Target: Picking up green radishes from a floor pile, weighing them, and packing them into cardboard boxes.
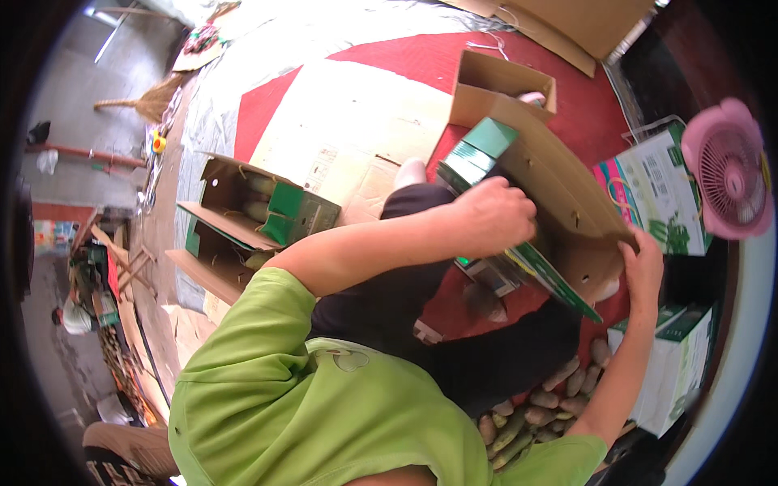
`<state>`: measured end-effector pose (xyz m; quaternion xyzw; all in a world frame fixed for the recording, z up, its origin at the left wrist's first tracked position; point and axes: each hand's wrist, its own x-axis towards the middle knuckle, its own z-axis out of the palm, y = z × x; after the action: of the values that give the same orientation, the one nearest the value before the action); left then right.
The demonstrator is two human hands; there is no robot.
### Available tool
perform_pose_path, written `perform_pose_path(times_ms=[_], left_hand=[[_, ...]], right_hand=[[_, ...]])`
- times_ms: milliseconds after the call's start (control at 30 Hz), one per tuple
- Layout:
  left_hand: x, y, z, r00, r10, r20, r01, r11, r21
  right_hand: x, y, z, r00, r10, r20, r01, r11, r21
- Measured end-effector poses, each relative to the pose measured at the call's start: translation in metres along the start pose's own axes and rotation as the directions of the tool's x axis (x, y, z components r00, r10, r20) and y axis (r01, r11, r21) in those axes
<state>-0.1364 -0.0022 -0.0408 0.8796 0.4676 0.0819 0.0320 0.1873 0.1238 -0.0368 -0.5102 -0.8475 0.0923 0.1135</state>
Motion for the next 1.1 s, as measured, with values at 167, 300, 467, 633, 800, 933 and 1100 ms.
perform_pose_path(times_ms=[167, 300, 467, 633, 800, 933, 1100], left_hand=[[-0.003, -0.011, 0.001, 0.992, 0.095, -0.083, -0.095, 0.995, 0.006], [-0.025, -0.045, -0.01, 0.987, 0.067, -0.145, -0.077, 0.995, -0.066], [-0.07, -0.108, -0.032, 0.969, -0.091, -0.228, 0.042, 0.977, -0.211], [-0.137, -0.145, -0.067, 0.913, -0.265, -0.309, 0.216, 0.959, -0.186], [-0.215, -0.176, -0.107, 0.857, -0.336, -0.392, 0.318, 0.942, -0.111], [-0.262, -0.194, -0.117, 0.858, -0.376, -0.351, 0.414, 0.909, 0.04], [-0.347, -0.218, -0.077, 0.816, -0.52, -0.254, 0.562, 0.816, 0.137]], right_hand=[[0.024, -0.021, -0.008, 0.987, 0.068, 0.147, -0.047, 0.989, -0.138], [0.049, -0.051, -0.017, 0.995, -0.018, 0.094, 0.029, 0.994, -0.109], [0.105, -0.131, -0.053, 0.981, -0.168, 0.092, 0.185, 0.958, -0.22], [0.157, -0.232, -0.053, 0.943, -0.311, 0.115, 0.332, 0.887, -0.322], [0.181, -0.318, -0.035, 0.901, -0.432, 0.039, 0.419, 0.843, -0.337], [0.201, -0.366, 0.026, 0.911, -0.412, 0.025, 0.401, 0.869, -0.29], [0.193, -0.445, 0.14, 0.884, -0.454, 0.108, 0.467, 0.859, -0.21]])
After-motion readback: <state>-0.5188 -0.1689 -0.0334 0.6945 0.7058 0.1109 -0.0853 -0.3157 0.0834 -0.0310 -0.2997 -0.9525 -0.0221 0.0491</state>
